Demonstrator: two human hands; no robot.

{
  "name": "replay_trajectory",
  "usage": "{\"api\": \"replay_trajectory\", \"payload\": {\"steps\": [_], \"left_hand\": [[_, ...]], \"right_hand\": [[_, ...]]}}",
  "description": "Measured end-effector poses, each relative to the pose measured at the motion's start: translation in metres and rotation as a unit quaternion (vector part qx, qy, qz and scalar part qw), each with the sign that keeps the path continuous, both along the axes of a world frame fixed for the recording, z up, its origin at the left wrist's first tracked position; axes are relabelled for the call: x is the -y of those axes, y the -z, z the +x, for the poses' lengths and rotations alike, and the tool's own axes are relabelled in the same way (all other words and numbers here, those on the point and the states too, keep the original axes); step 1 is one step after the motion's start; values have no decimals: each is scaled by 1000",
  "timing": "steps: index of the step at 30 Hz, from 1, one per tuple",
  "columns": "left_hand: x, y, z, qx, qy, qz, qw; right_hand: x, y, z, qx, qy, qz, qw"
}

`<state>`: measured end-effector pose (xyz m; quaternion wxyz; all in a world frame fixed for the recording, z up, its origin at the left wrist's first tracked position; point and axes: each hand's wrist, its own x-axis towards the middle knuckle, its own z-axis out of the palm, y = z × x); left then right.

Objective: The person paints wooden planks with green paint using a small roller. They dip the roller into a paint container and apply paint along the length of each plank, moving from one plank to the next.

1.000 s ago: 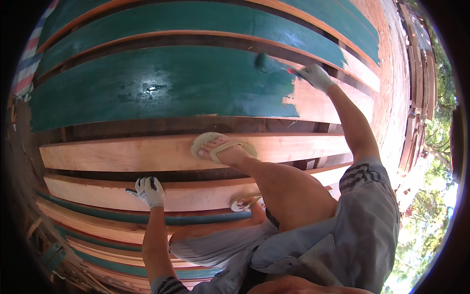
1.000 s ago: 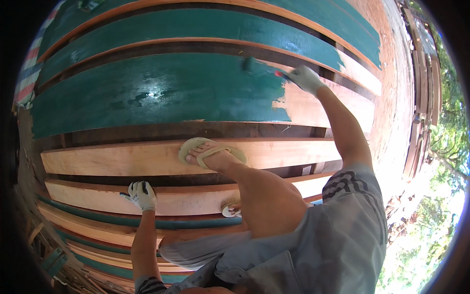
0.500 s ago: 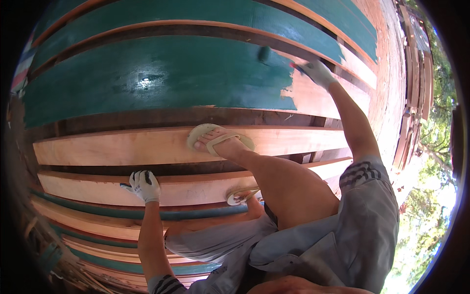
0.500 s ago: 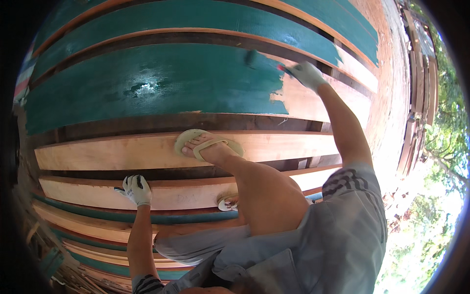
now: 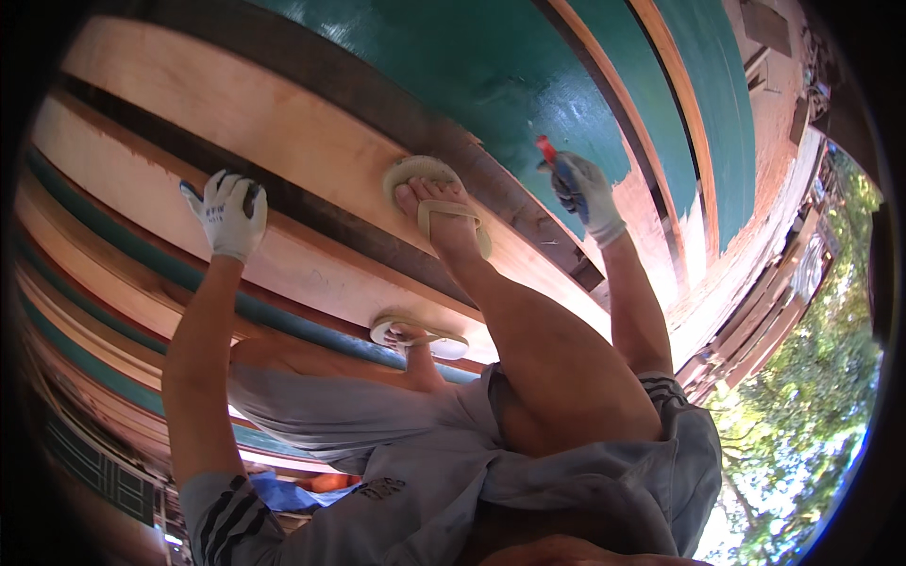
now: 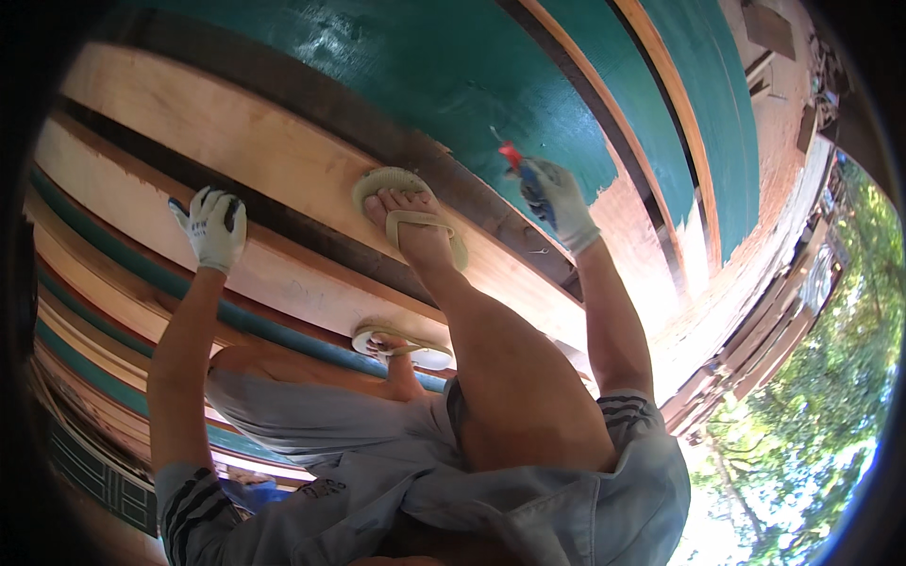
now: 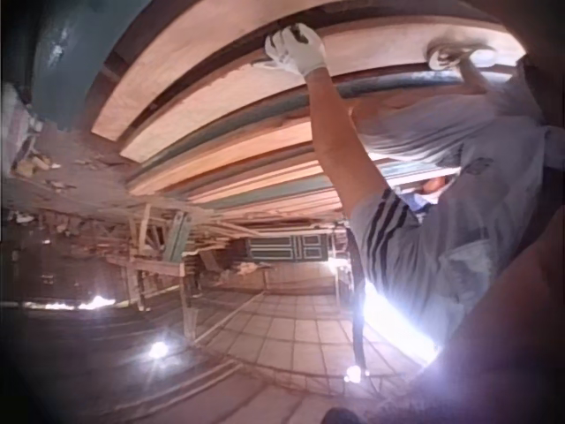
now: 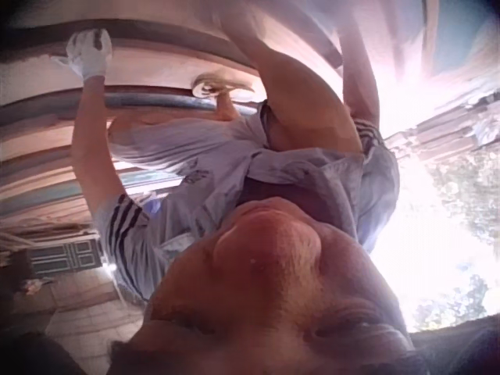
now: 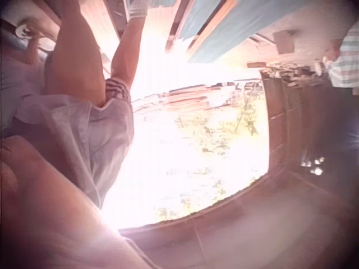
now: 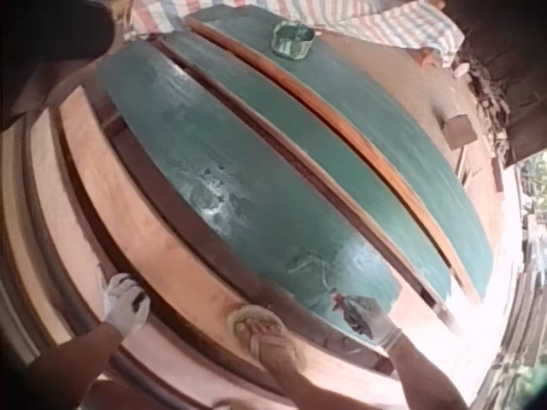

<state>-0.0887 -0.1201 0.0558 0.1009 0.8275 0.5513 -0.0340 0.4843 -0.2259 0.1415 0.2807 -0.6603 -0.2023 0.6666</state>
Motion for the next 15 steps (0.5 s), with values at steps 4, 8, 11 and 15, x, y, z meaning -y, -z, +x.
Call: {"api": "replay_trajectory", "payload": {"steps": [4, 8, 11, 15], "left_hand": [[0, 1, 0, 11, -7, -1, 1000], [-1, 7, 0, 17, -7, 5, 1000], [3, 8, -3, 21, -14, 3, 1000], [2, 0, 1, 25, -25, -1, 999]], "right_hand": [[-33, 8, -33, -5, -56, -44, 997], [-15, 18, -17, 39, -52, -72, 995], [32, 8, 18, 101, -41, -132, 985], [59, -20, 28, 207, -69, -145, 965]]}}
